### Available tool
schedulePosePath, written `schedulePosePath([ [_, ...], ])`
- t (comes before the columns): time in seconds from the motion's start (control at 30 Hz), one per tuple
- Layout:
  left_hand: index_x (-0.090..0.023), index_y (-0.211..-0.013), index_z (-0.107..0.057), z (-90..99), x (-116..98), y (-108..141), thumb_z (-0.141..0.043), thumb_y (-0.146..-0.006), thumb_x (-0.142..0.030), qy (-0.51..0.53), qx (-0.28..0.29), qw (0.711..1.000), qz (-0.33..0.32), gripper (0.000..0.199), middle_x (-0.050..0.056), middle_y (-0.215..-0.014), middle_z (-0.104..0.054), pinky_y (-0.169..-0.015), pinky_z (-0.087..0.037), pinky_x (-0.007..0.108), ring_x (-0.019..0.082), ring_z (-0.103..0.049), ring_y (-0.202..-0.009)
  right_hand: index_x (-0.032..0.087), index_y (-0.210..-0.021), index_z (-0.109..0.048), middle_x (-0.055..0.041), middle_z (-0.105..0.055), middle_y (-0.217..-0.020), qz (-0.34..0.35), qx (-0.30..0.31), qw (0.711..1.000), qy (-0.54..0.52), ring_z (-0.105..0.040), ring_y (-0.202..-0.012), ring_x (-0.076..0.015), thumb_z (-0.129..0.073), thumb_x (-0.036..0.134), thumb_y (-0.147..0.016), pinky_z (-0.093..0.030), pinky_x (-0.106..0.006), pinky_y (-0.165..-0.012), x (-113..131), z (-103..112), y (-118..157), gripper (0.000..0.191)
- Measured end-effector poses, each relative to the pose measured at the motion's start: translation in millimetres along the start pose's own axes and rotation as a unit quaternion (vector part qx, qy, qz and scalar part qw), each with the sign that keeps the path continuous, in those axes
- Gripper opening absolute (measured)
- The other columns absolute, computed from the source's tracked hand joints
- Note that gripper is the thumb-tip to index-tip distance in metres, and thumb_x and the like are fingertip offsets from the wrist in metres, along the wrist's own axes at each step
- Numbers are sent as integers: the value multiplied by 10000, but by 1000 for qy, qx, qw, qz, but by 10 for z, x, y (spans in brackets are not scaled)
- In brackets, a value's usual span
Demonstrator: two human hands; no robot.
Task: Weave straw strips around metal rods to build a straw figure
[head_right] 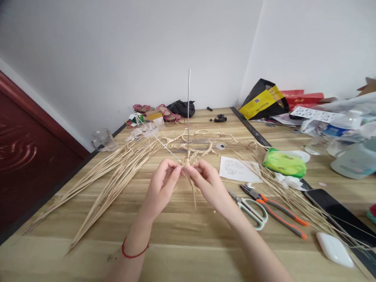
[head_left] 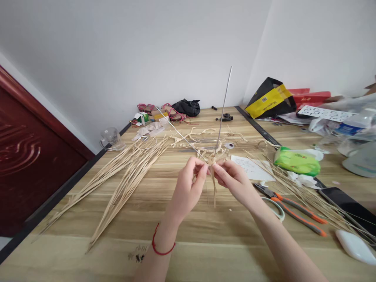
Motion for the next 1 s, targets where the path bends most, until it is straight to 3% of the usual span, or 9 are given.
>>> schedulePosePath([
  [0.13, -196, -865, -526, 2, -21, 8, -484, -951, -292, -42, -28, 999, -15, 136, -17, -755, -574, -562, -395, 204, 88, -518, -631, 186, -776, -509, 55, -402, -606, -3, -4, 999, 35, -340, -529, -86, -531, 473, -913, -254, -238, -478, 51, -2, 22, 318],
  [0.37, -193, -904, -608, 12, -34, -7, -563, -903, -233, -102, -101, 987, -69, 60, 16, -851, -588, -566, -400, 207, 96, -501, -662, 191, -761, -505, 53, -402, -611, 4, -8, 995, 104, -344, -551, -95, -516, 465, -924, -280, -244, -501, 119, 16, 63, 319],
  [0.6, -193, -836, -643, 12, -38, 10, -628, -859, -269, -84, -121, 986, -71, 81, -20, -698, -473, -501, -344, 208, 86, -418, -573, 193, -730, -498, 50, -405, -609, 8, -3, 993, 119, -345, -549, -101, -501, 505, -919, -280, -246, -495, 148, 5, 81, 365],
  [0.87, -192, -810, -672, -74, -84, 53, -647, -829, -281, 3, -160, 987, -14, 94, -73, -522, -283, -441, -250, 212, 70, -284, -471, 193, -746, -497, 53, -383, -618, -5, -8, 998, 67, -343, -533, -93, -500, 522, -913, -275, -235, -473, 109, -42, 94, 369],
  [1.0, -194, -802, -700, -97, -47, 34, -681, -792, -297, 58, -172, 983, 27, 104, -79, -510, -263, -420, -220, 209, 63, -240, -454, 196, -725, -483, 53, -383, -608, -10, -16, 998, 56, -338, -530, -94, -517, 510, -906, -271, -236, -473, 121, -46, 103, 363],
])
Point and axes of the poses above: each hand's wrist, its own y-axis away from the middle knuckle, its own z-axis out of the back of the hand, x = y × z, the point moved 2 cm from there along -y, towards the middle knuckle
